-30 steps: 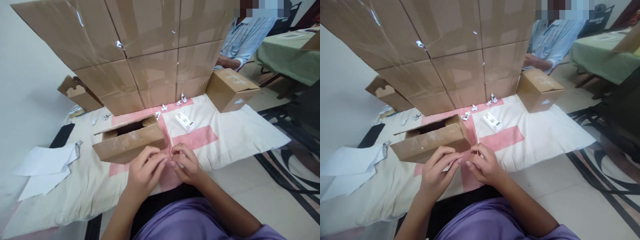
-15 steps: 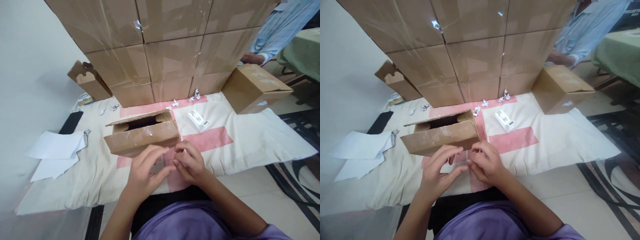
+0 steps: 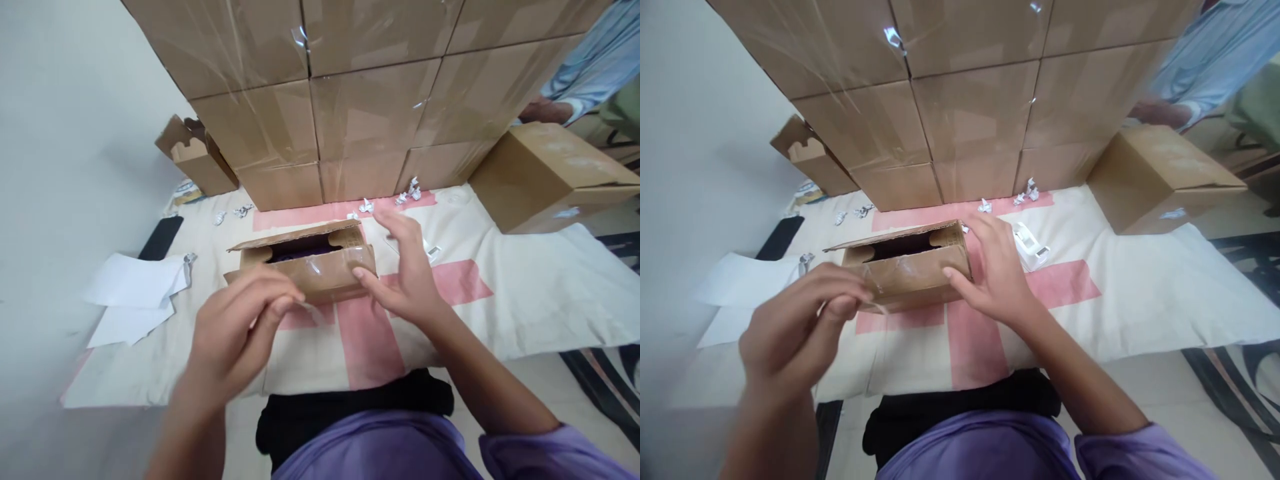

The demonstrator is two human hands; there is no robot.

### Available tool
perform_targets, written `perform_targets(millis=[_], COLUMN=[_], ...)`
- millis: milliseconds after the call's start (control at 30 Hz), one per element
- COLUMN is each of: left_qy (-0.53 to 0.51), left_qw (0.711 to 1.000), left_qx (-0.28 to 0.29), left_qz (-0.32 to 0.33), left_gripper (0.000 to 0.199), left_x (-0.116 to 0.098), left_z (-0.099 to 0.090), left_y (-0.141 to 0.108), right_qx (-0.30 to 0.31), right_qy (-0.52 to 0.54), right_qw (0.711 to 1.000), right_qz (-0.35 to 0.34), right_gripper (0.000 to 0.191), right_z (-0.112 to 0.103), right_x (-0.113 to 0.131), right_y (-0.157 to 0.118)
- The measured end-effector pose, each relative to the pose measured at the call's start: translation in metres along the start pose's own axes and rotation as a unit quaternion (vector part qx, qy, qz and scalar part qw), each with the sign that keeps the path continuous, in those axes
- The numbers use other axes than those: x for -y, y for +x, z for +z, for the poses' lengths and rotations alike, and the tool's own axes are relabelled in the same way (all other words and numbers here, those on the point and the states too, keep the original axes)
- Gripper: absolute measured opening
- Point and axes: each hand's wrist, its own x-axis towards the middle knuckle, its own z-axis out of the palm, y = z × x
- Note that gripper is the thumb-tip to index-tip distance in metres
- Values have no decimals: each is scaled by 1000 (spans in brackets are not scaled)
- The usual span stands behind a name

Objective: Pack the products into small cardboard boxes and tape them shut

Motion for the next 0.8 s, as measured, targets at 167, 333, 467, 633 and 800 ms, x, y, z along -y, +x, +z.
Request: perform_targets(millis=[167, 333, 467, 633, 800], left_qy=[0, -20, -19, 36, 71], left_qw=[975, 938, 929, 936, 941], left_qx=[212, 314, 336, 324, 303], left_qz=[-70, -141, -156, -136, -132], left_gripper=[29, 32, 18, 19, 49], left_x=[23, 38, 48, 58, 69], left_z=[-12, 9, 23, 32, 36], left_y=[62, 95, 104, 101, 94], right_qx=[199, 176, 169, 168, 171], right_qy=[30, 98, 121, 136, 166], right_qw=[978, 980, 978, 976, 971], right_qz=[-50, 4, 15, 13, 19], right_gripper=[47, 69, 71, 67, 65], right_z=[8, 19, 21, 20, 20], right_x=[-18, -22, -24, -25, -25], right_y=[30, 15, 10, 13, 12])
